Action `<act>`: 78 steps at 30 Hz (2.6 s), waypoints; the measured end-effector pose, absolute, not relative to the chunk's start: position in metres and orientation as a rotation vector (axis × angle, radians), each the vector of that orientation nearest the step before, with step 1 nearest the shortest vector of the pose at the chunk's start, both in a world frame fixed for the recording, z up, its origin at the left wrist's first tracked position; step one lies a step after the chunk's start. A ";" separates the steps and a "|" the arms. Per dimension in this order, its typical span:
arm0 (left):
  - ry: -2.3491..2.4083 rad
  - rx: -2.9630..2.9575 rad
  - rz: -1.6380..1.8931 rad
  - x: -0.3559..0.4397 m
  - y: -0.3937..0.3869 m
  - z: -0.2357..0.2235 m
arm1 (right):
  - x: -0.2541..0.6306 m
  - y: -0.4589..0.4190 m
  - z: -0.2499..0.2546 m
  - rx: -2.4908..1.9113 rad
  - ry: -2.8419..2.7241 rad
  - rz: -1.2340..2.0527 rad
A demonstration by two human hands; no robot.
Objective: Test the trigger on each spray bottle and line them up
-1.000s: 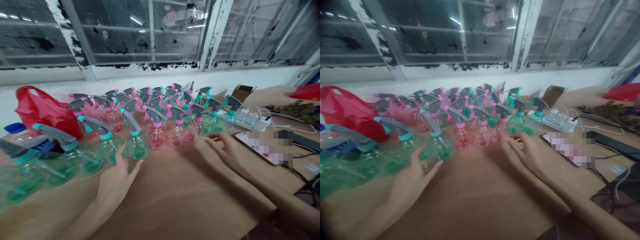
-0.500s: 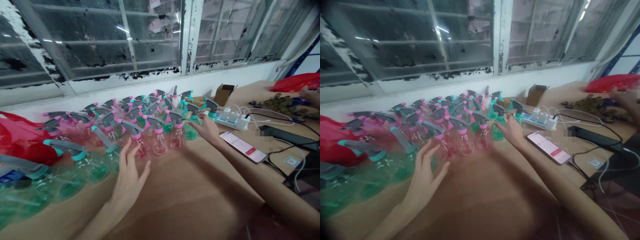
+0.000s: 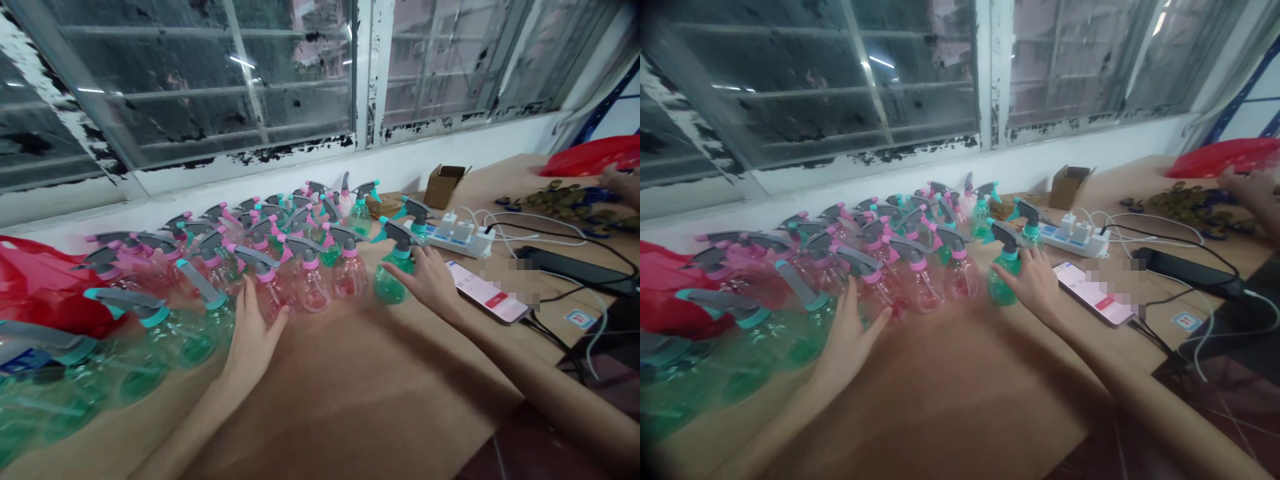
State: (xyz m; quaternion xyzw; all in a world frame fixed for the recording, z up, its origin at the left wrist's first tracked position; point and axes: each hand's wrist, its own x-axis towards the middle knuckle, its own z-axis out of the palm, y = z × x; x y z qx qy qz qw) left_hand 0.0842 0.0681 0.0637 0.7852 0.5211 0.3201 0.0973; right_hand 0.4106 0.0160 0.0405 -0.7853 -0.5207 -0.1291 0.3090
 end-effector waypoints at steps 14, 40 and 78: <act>1.514 2.492 0.843 0.091 0.097 0.075 | 0.421 -0.004 0.027 -2.024 -1.324 -0.402; 1.373 2.517 0.899 0.140 0.105 0.062 | 0.427 0.011 0.031 -2.036 -1.239 -0.608; 1.249 2.274 0.849 0.108 0.084 0.035 | 0.345 -0.019 0.036 -1.678 -1.617 -0.356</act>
